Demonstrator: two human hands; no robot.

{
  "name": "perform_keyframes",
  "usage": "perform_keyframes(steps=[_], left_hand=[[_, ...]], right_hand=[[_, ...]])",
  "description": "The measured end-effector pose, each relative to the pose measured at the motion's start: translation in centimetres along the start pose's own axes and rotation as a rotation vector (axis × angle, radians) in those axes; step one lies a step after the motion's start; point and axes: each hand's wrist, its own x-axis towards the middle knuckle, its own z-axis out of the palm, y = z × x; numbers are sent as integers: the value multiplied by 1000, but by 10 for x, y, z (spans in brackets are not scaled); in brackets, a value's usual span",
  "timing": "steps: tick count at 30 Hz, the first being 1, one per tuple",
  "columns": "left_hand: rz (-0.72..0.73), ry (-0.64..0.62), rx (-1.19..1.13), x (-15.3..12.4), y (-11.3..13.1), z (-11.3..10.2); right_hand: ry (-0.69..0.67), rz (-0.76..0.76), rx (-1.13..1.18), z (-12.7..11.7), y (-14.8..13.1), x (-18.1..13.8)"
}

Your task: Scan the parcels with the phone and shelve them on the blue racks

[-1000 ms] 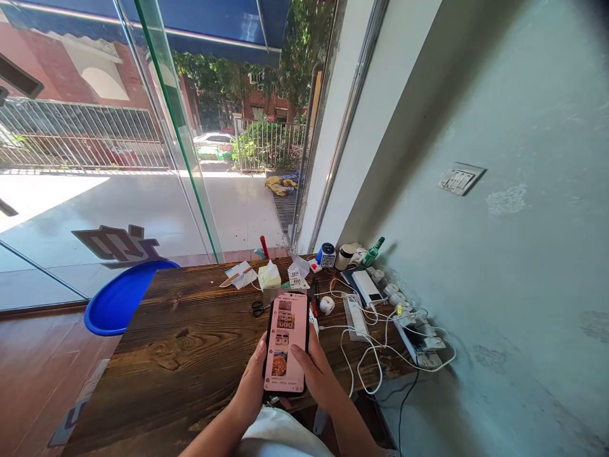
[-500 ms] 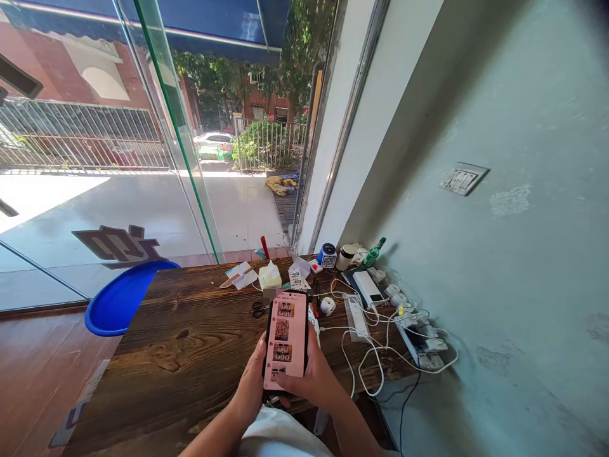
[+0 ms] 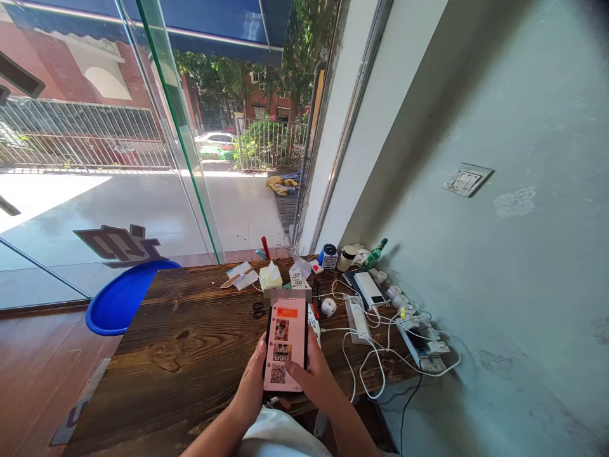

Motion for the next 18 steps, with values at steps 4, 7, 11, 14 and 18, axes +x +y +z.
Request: perform_keyframes(steps=[4,7,11,14,18], left_hand=[[0,14,-9,-1,2,2],[1,51,-20,-1,1,2],[17,86,-53,2,-5,-3],[20,89,-96,8,-11,-11],[81,80,-209,22,-22,-22]], right_hand=[[-48,-17,60,-1,6,0],[-4,48,99,0,3,3],[183,87,145,5,-7,15],[272,42,82,8,-7,23],[310,69,121,10,5,25]])
